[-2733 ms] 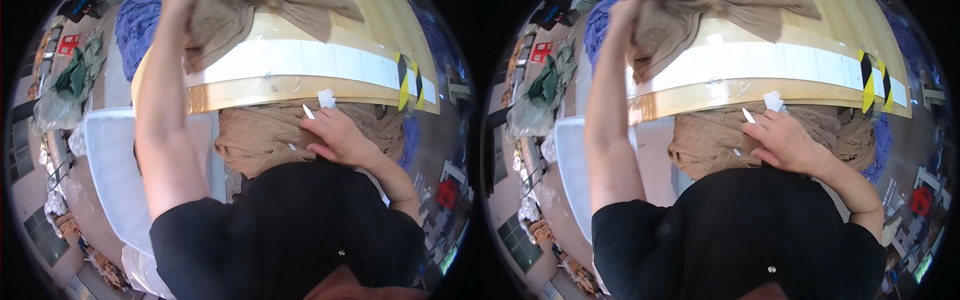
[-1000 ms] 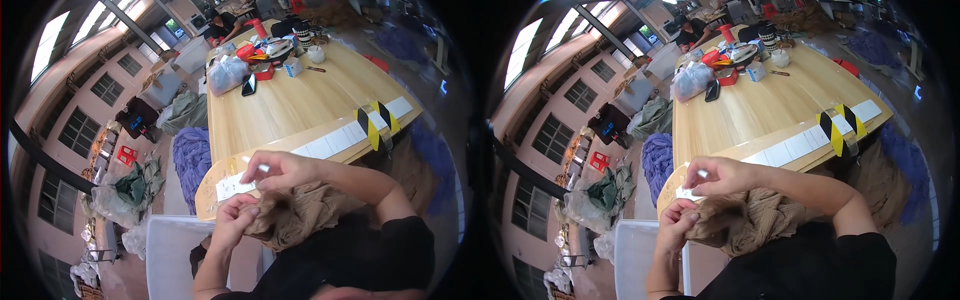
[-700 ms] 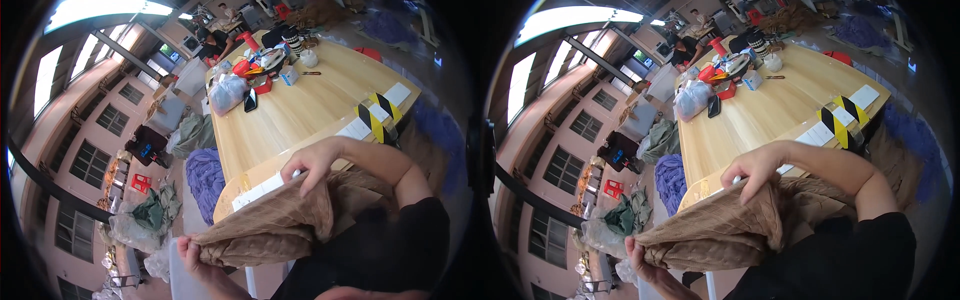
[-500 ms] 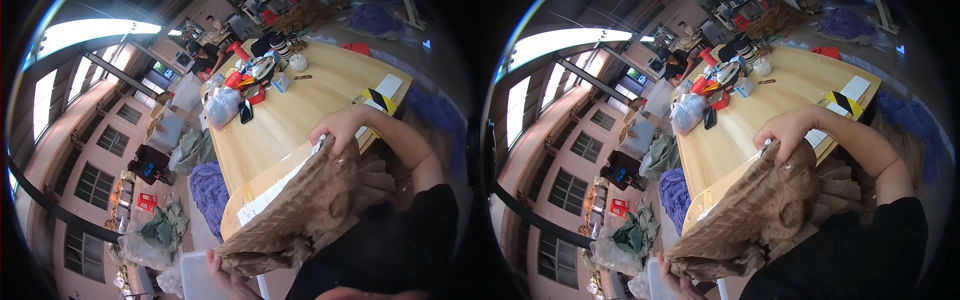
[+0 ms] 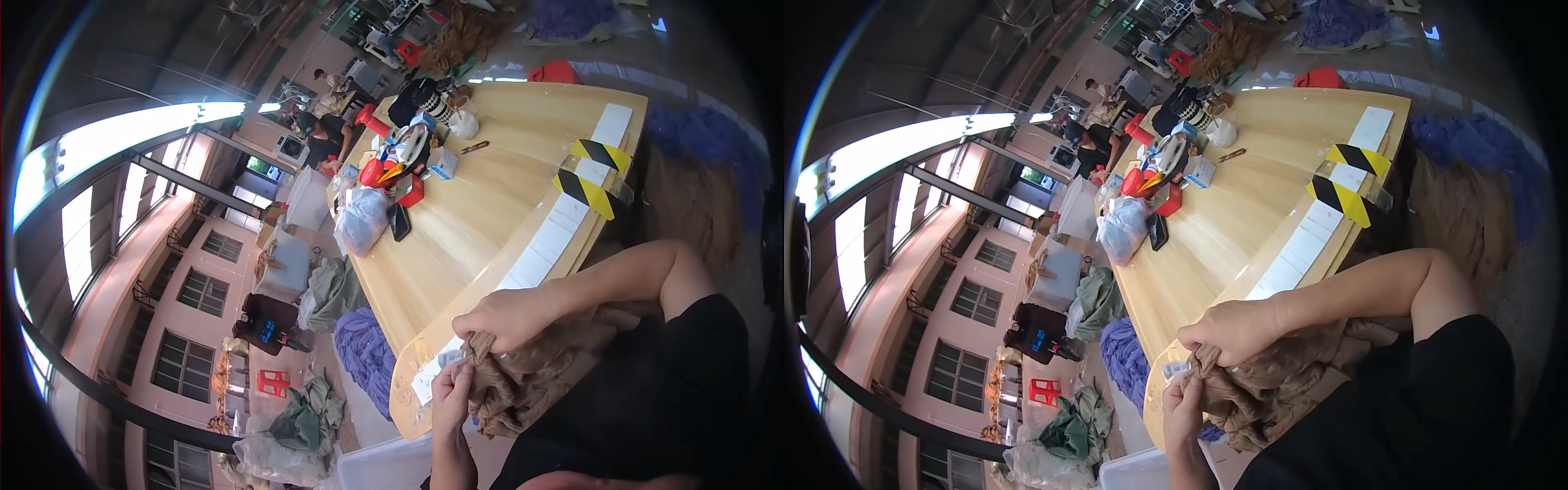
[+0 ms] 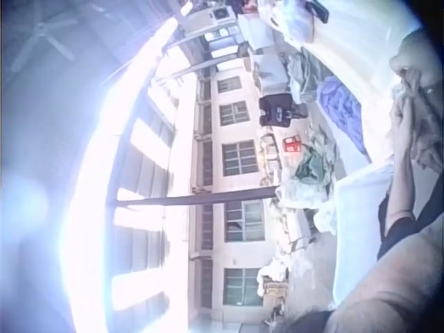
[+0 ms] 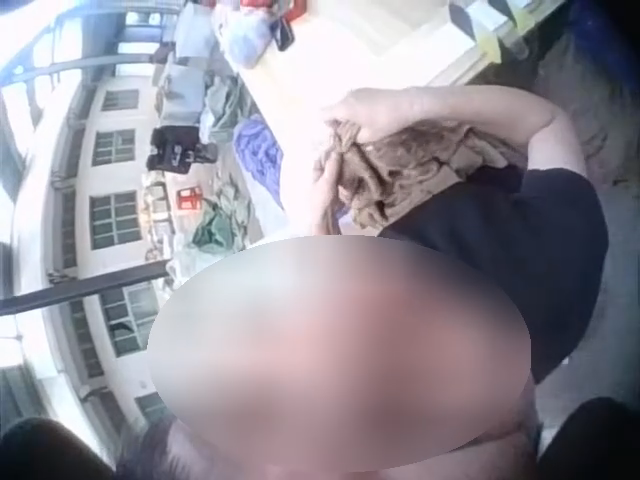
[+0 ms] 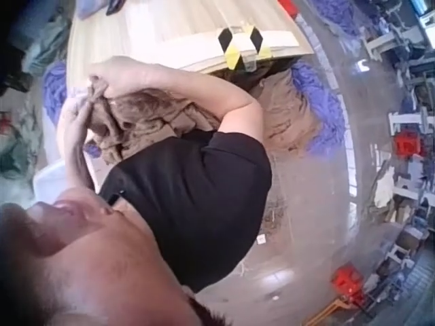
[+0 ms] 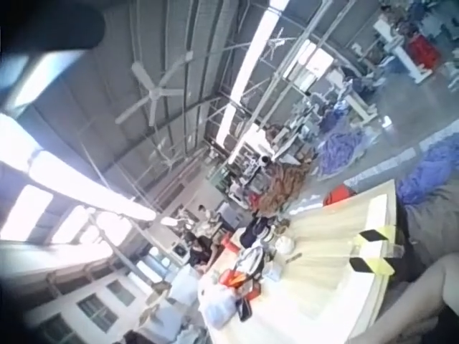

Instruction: Marking specific measurement points on a brown knitted garment using a white marker and a template guide.

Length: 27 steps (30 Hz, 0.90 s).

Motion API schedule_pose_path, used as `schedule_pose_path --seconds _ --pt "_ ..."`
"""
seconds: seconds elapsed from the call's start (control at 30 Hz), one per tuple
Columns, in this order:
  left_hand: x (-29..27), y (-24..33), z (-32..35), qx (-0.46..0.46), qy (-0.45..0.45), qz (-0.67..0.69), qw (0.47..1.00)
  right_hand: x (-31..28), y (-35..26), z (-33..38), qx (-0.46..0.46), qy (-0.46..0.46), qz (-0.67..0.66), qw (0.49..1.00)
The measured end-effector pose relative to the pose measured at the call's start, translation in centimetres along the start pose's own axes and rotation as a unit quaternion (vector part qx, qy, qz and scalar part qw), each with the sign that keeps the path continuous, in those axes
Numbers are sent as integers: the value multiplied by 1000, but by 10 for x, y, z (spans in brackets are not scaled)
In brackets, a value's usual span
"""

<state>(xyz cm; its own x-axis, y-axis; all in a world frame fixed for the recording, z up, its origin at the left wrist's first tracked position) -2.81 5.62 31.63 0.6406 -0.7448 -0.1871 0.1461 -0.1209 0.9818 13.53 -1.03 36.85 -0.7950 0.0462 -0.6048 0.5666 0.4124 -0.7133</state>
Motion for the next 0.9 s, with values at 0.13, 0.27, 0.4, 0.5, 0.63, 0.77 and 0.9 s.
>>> schedule_pose_path --seconds 0.13,0.27,0.4,0.5,0.63,0.77,0.9 --pt "19 6 -5 -22 -47 299 953 0 14 7 7 -4 -40 999" --pt "12 0 -13 -74 -8 360 930 3 13 4 11 -43 -62 997" --pt "-2 16 -15 81 68 80 991 11 40 -5 25 -223 -214 951" --pt "12 40 -8 187 -10 -30 982 20 52 -14 13 -215 -438 873" --pt "-11 41 -3 226 34 97 969 16 44 -21 1 -244 -364 899" --pt "-36 18 7 207 70 188 958 8 62 -10 -13 -211 -144 967" --pt "-19 -10 -5 16 -53 59 997 -9 50 -3 138 -133 -143 971"
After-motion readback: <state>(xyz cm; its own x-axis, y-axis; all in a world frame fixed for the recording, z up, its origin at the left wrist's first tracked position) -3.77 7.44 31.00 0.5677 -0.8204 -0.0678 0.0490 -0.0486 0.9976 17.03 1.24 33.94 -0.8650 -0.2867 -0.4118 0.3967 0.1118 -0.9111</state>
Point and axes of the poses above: each hand's wrist, its own z-axis away from the middle knuckle, its own x-axis out of the palm, y = z × x, the point moved 5 cm from there along -z, towards the middle knuckle, and after that the axes turned 6 degrees about x, right-handed, at the moved point
